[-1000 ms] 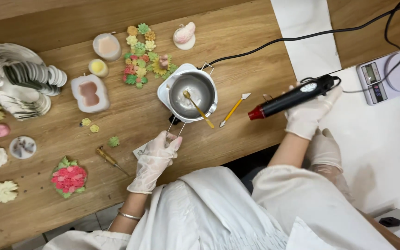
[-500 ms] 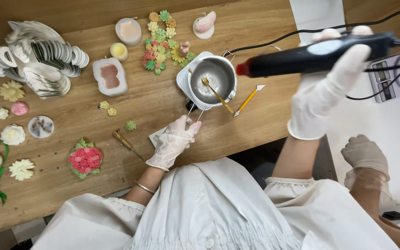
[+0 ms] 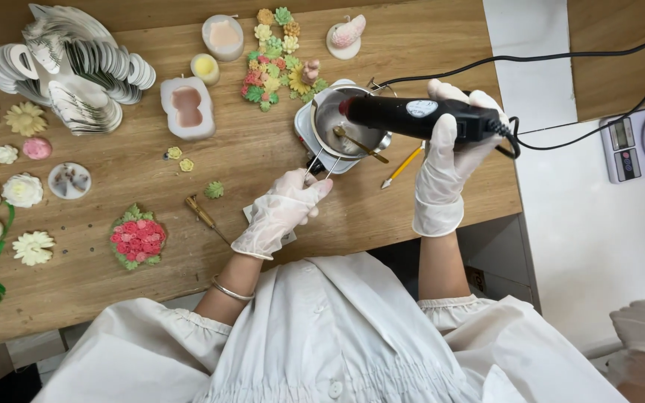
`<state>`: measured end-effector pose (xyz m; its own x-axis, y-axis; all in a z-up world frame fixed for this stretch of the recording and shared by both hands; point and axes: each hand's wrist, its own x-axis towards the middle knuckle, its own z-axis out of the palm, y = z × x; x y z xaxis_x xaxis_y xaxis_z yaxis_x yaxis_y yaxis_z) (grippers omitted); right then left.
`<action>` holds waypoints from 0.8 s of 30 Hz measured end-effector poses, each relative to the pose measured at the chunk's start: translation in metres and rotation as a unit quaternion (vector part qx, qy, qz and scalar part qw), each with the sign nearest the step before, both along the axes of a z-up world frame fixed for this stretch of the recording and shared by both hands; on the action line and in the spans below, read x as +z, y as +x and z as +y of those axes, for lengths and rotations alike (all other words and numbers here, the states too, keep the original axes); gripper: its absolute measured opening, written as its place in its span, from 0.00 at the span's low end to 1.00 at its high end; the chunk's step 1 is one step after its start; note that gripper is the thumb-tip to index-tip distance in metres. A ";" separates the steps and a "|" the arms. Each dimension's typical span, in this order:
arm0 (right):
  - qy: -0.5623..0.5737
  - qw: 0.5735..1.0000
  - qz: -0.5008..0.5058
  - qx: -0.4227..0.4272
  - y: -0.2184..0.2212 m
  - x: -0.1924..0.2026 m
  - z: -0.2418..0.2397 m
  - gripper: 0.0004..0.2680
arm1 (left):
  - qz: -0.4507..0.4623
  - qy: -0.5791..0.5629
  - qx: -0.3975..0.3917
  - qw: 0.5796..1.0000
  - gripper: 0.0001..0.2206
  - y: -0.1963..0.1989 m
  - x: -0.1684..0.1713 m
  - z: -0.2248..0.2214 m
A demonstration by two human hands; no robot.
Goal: Assemble a floral candle arrangement by melting and attaching wax flowers and leaves.
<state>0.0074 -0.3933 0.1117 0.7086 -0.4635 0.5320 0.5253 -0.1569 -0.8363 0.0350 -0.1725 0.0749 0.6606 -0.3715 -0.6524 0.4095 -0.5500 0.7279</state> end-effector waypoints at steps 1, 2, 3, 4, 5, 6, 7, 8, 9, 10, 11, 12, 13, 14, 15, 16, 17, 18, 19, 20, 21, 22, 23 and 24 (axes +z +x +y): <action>0.001 1.000 0.000 0.000 -0.001 -0.002 0.000 0.15 | 0.000 0.001 0.000 1.000 0.20 0.002 0.000 -0.001; 0.004 1.000 -0.006 0.001 -0.003 -0.005 0.001 0.16 | 0.009 -0.002 0.005 1.000 0.21 0.002 0.000 -0.001; 0.007 1.000 -0.011 0.002 -0.006 -0.007 0.001 0.17 | 0.017 -0.005 0.010 1.000 0.21 0.002 -0.001 -0.001; 0.008 1.000 -0.010 0.001 -0.006 -0.009 0.003 0.17 | 0.018 -0.004 0.009 1.000 0.21 0.002 -0.001 -0.002; 0.012 1.000 -0.012 -0.003 -0.007 -0.010 0.005 0.17 | 0.019 0.000 0.007 1.000 0.21 0.003 -0.001 -0.002; 0.016 1.000 -0.013 -0.008 -0.006 -0.010 0.006 0.17 | 0.021 0.004 0.004 1.000 0.21 0.003 -0.001 -0.003; 0.016 1.000 -0.013 -0.008 -0.005 -0.009 0.008 0.17 | 0.021 0.005 0.004 1.000 0.21 0.003 -0.002 -0.002; 0.024 1.000 -0.012 -0.011 -0.006 -0.008 0.010 0.18 | 0.027 -0.003 0.012 1.000 0.21 0.002 -0.003 -0.003; 0.032 0.999 -0.011 -0.014 -0.006 -0.007 0.012 0.18 | 0.032 -0.010 0.021 0.999 0.21 0.001 -0.005 -0.002; 0.032 0.999 -0.011 -0.015 -0.005 -0.009 0.013 0.18 | 0.032 -0.010 0.020 0.999 0.21 0.001 -0.007 -0.002; 0.030 0.999 -0.012 -0.013 -0.004 -0.011 0.015 0.18 | 0.033 -0.020 0.026 0.999 0.20 0.001 -0.008 -0.002; 0.027 0.999 -0.013 -0.011 -0.002 -0.013 0.016 0.18 | 0.034 -0.030 0.032 0.998 0.20 0.002 -0.010 -0.002; 0.026 0.999 -0.014 -0.012 -0.001 -0.015 0.015 0.18 | 0.033 -0.030 0.032 0.998 0.20 0.003 -0.010 -0.003; 0.021 1.000 -0.017 -0.014 0.000 -0.018 0.015 0.17 | 0.040 -0.037 0.037 0.998 0.20 0.003 -0.010 -0.003; 0.015 1.000 -0.021 -0.017 0.001 -0.021 0.016 0.17 | 0.047 -0.044 0.042 0.997 0.19 0.003 -0.011 -0.002; 0.016 1.000 -0.021 -0.017 0.001 -0.023 0.017 0.17 | 0.047 -0.043 0.042 0.997 0.19 0.003 -0.010 -0.002; 0.015 1.000 -0.020 -0.016 0.002 -0.024 0.019 0.16 | 0.053 -0.043 0.038 0.997 0.19 0.003 -0.009 -0.001; 0.014 1.000 -0.019 -0.016 0.003 -0.026 0.020 0.16 | 0.059 -0.044 0.034 0.997 0.18 0.004 -0.009 -0.002; 0.014 1.000 -0.019 -0.017 0.003 -0.025 0.021 0.16 | 0.059 -0.044 0.033 0.997 0.18 0.004 -0.011 -0.002; 0.020 0.999 -0.021 -0.014 0.003 -0.025 0.022 0.17 | 0.059 -0.049 0.039 0.996 0.18 0.004 -0.013 -0.002; 0.025 0.999 -0.023 -0.010 0.004 -0.024 0.023 0.17 | 0.059 -0.054 0.045 0.996 0.19 0.003 -0.015 -0.003; 0.026 0.999 -0.022 -0.011 0.003 -0.025 0.023 0.17 | 0.060 -0.054 0.044 0.996 0.19 0.003 -0.016 -0.003; 0.029 0.999 -0.024 -0.009 0.003 -0.026 0.023 0.17 | 0.059 -0.055 0.046 0.996 0.19 0.003 -0.017 -0.002; 0.032 0.999 -0.026 -0.008 0.004 -0.027 0.023 0.17 | 0.059 -0.057 0.048 0.995 0.19 0.003 -0.017 -0.003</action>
